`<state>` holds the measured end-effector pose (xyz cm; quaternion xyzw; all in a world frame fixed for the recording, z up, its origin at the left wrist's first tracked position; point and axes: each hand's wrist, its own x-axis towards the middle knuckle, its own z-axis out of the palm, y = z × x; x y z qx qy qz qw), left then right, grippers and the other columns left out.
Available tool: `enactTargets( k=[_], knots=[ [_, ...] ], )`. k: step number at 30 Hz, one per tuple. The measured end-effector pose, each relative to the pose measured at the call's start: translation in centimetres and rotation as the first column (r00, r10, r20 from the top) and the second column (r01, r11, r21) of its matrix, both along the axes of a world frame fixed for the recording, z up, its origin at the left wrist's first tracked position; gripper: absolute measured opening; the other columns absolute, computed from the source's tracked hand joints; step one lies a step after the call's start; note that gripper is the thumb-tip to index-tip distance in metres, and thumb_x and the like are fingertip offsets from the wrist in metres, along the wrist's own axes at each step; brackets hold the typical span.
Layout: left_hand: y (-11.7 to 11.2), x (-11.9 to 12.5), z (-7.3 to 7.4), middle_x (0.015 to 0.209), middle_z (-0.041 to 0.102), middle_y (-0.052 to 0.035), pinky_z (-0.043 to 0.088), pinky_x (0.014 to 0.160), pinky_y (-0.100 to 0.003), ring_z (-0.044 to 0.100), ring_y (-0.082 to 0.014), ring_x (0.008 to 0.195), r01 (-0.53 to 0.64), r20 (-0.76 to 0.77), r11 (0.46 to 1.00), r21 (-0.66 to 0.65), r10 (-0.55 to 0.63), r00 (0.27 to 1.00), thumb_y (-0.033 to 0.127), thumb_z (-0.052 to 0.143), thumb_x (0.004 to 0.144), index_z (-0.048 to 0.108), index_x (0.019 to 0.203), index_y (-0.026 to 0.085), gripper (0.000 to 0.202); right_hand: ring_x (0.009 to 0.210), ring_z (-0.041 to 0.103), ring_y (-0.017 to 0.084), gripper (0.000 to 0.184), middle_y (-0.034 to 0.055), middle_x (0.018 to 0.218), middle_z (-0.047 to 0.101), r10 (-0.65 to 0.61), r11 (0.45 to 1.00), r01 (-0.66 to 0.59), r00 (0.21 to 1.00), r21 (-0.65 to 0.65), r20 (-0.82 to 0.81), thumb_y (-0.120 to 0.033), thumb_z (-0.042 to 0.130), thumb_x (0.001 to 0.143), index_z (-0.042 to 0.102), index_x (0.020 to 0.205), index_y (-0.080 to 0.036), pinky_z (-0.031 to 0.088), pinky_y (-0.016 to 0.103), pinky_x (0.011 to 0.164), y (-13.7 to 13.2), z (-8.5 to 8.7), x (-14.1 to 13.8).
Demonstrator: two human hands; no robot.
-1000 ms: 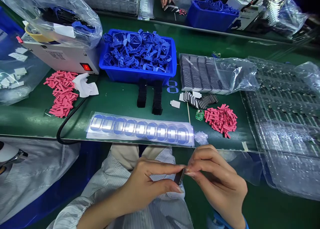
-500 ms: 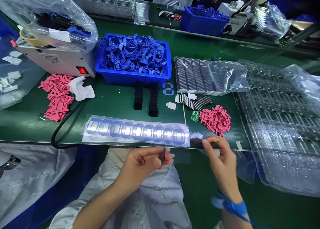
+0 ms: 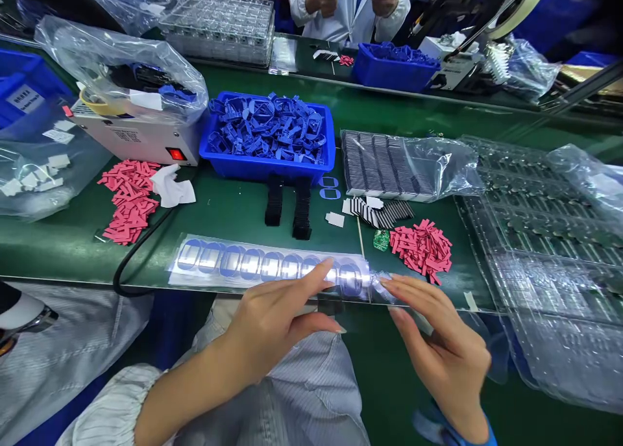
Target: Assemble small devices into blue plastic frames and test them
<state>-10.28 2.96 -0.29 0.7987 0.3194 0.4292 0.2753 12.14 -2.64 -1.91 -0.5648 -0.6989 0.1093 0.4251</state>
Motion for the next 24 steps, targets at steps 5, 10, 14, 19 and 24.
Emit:
enactTargets(
  k=[5, 10, 14, 19, 24],
  knots=[
    [0.9, 0.4, 1.5, 0.095, 0.077, -0.0076, 0.059, 0.074, -0.027, 0.073, -0.0177, 0.081, 0.069, -0.144, 0.991, 0.111, -0.053, 0.988, 0.037, 0.052, 0.088, 0.014, 0.146, 0.02, 0.072, 0.1, 0.058, 0.026, 0.044, 0.0082, 0.107, 0.064, 0.233, 0.972, -0.233, 0.97, -0.003, -0.067, -0.028, 0.065, 0.082, 0.054, 0.124, -0.025, 0.049, 0.043, 0.083, 2.0, 4.0, -2.5],
    [1.9, 0.4, 2.3, 0.101, 0.075, -0.013, 0.058, 0.078, -0.031, 0.072, -0.0212, 0.088, 0.188, -0.342, 0.929, 0.318, -0.072, 0.937, 0.017, 0.052, 0.09, 0.014, 0.145, 0.007, 0.068, 0.091, 0.061, 0.021, 0.026, 0.0077, 0.098, 0.064, 0.273, 0.96, -0.276, 0.959, 0.035, 0.069, -0.02, 0.066, 0.08, 0.063, 0.105, -0.022, 0.053, 0.036, 0.076, 3.9, 4.5, -2.8],
    [2.9, 0.6, 1.8, 0.105, 0.073, -0.0147, 0.056, 0.084, -0.029, 0.07, -0.0208, 0.095, 0.193, -0.377, 0.947, 0.256, -0.086, 0.922, 0.034, 0.05, 0.09, 0.03, 0.137, 0.007, 0.058, 0.086, 0.064, 0.018, 0.017, 0.0063, 0.093, 0.067, 0.262, 0.96, -0.267, 0.963, -0.079, -0.063, -0.024, 0.063, 0.083, 0.065, 0.099, -0.022, 0.055, 0.028, 0.072, 4.5, 1.9, -1.4],
    [7.8, 0.0, 2.3, 0.112, 0.071, -0.0138, 0.056, 0.083, -0.033, 0.067, -0.023, 0.099, 0.052, -0.506, 0.969, 0.243, 0.081, 0.859, 0.044, 0.049, 0.088, 0.054, 0.119, 0.012, 0.045, 0.074, 0.066, 0.018, 0.022, 0.0068, 0.087, 0.069, -0.126, 0.987, 0.07, 0.9, -0.147, -0.417, -0.038, 0.066, 0.077, 0.07, 0.088, -0.02, 0.055, 0.024, 0.06, 5.7, -4.6, 2.3],
    [15.1, -1.0, 4.6, 0.102, 0.07, -0.0131, 0.053, 0.082, -0.04, 0.064, -0.0265, 0.097, -0.178, -0.583, 0.945, 0.275, 0.312, 0.75, 0.03, 0.053, 0.088, 0.06, 0.112, 0.011, 0.031, 0.061, 0.063, 0.014, 0.022, 0.0077, 0.088, 0.071, -0.241, 0.969, 0.177, 0.828, -0.173, -0.506, -0.036, 0.066, 0.077, 0.07, 0.09, -0.019, 0.055, 0.025, 0.057, 6.0, -7.2, 3.6]
  ],
)
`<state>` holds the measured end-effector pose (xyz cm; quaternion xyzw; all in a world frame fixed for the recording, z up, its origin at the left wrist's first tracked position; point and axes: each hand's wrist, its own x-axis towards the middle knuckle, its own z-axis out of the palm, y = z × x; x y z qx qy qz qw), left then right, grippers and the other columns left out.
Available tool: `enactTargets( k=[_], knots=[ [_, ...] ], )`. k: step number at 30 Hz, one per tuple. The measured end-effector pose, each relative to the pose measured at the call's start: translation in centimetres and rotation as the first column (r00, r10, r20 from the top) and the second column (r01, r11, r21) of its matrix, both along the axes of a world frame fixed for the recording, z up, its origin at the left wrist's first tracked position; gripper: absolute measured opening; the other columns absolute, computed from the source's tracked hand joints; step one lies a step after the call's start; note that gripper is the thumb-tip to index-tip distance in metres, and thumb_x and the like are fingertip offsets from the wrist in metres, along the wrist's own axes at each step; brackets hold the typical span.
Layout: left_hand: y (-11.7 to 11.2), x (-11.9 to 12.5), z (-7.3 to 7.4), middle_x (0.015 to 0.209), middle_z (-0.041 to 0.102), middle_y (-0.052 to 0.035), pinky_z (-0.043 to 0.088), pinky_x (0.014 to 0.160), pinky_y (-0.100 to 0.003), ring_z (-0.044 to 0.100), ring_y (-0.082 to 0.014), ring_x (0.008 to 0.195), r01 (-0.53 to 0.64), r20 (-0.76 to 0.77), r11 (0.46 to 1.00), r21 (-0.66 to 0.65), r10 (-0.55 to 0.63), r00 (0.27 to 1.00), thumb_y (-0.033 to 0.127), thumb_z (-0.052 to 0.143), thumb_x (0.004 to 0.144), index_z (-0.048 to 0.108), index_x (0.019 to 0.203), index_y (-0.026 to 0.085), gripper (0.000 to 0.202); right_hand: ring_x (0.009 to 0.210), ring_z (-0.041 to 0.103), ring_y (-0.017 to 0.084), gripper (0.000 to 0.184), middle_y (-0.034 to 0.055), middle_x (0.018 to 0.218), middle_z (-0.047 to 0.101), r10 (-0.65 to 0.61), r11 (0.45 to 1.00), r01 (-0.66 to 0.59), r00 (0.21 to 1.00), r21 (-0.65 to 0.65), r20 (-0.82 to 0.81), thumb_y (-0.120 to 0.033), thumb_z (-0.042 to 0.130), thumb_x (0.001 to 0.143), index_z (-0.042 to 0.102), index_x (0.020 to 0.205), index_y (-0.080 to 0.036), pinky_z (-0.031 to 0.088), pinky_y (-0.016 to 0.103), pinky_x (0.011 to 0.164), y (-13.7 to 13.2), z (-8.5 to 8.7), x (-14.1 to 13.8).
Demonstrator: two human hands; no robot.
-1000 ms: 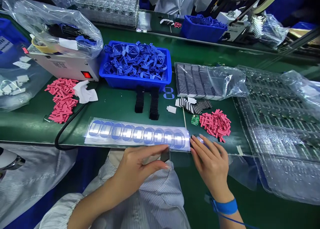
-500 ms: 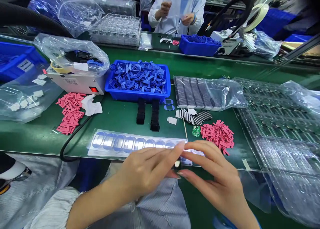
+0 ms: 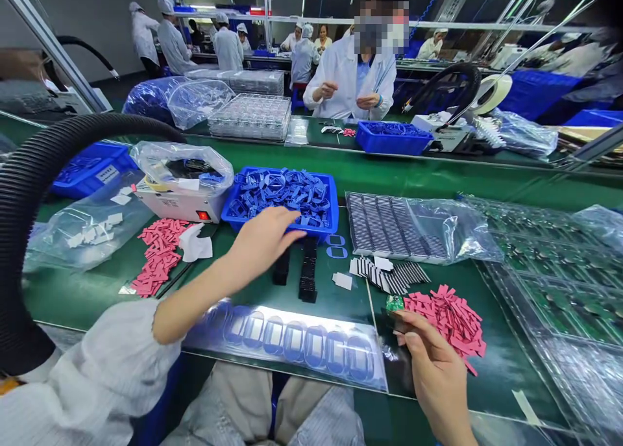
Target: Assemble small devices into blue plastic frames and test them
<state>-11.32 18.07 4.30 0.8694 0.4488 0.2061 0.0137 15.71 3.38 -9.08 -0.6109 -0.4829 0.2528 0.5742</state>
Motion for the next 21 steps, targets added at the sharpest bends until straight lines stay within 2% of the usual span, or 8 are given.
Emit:
enactTargets(
  k=[4, 9, 12, 16, 21],
  knots=[
    [4.3, 1.7, 0.7, 0.099, 0.07, -0.0098, 0.048, 0.084, -0.035, 0.061, -0.0247, 0.1, -0.001, -0.045, 1.0, -0.016, 0.0, 0.999, 0.024, 0.053, 0.088, 0.065, 0.104, 0.014, 0.022, 0.06, 0.063, 0.014, 0.024, 0.0074, 0.086, 0.072, -0.018, 1.0, 0.017, 0.998, -0.018, -0.067, -0.038, 0.068, 0.074, 0.071, 0.088, -0.019, 0.056, 0.026, 0.059, -0.1, 0.5, -0.4],
    [7.3, 5.6, -0.6, 0.081, 0.07, -0.0094, 0.047, 0.066, -0.032, 0.064, -0.0269, 0.084, -0.027, -0.078, 0.997, -0.074, 0.021, 0.997, 0.035, 0.062, 0.081, 0.072, 0.088, 0.014, 0.024, 0.058, 0.061, 0.013, 0.023, 0.0054, 0.078, 0.07, -0.024, 0.999, 0.021, 0.993, -0.03, -0.117, -0.037, 0.067, 0.074, 0.07, 0.09, -0.019, 0.054, 0.026, 0.058, 0.1, 0.9, -0.6],
    [8.1, 6.4, -1.3, 0.08, 0.071, -0.008, 0.044, 0.063, -0.03, 0.064, -0.0243, 0.078, -0.057, -0.066, 0.993, -0.099, 0.05, 0.997, 0.032, 0.059, 0.083, 0.073, 0.085, 0.016, 0.021, 0.059, 0.061, 0.014, 0.024, 0.0054, 0.077, 0.069, -0.025, 0.999, 0.02, 0.99, -0.033, -0.136, -0.037, 0.066, 0.076, 0.07, 0.091, -0.018, 0.054, 0.027, 0.059, 0.1, 0.9, -0.7],
    [8.3, 5.6, -1.1, 0.082, 0.071, -0.0058, 0.043, 0.061, -0.029, 0.063, -0.0211, 0.076, -0.071, -0.045, 0.99, -0.125, 0.066, 0.997, 0.032, 0.052, 0.087, 0.071, 0.092, 0.017, 0.025, 0.061, 0.06, 0.013, 0.025, 0.0052, 0.077, 0.068, -0.025, 0.999, 0.021, 0.988, -0.028, -0.155, -0.038, 0.065, 0.076, 0.069, 0.091, -0.018, 0.053, 0.027, 0.059, 0.2, 0.9, -0.8],
    [8.1, 5.5, -1.6, 0.087, 0.07, -0.0037, 0.047, 0.068, -0.033, 0.063, -0.02, 0.08, -0.024, -0.069, 0.987, -0.157, 0.013, 0.998, 0.034, 0.061, 0.081, 0.067, 0.1, 0.018, 0.026, 0.056, 0.058, 0.012, 0.025, 0.0013, 0.065, 0.063, -0.018, 1.0, 0.016, 0.987, -0.016, -0.158, -0.037, 0.066, 0.075, 0.069, 0.089, -0.017, 0.051, 0.025, 0.056, 0.3, 1.4, -1.0]
  ],
)
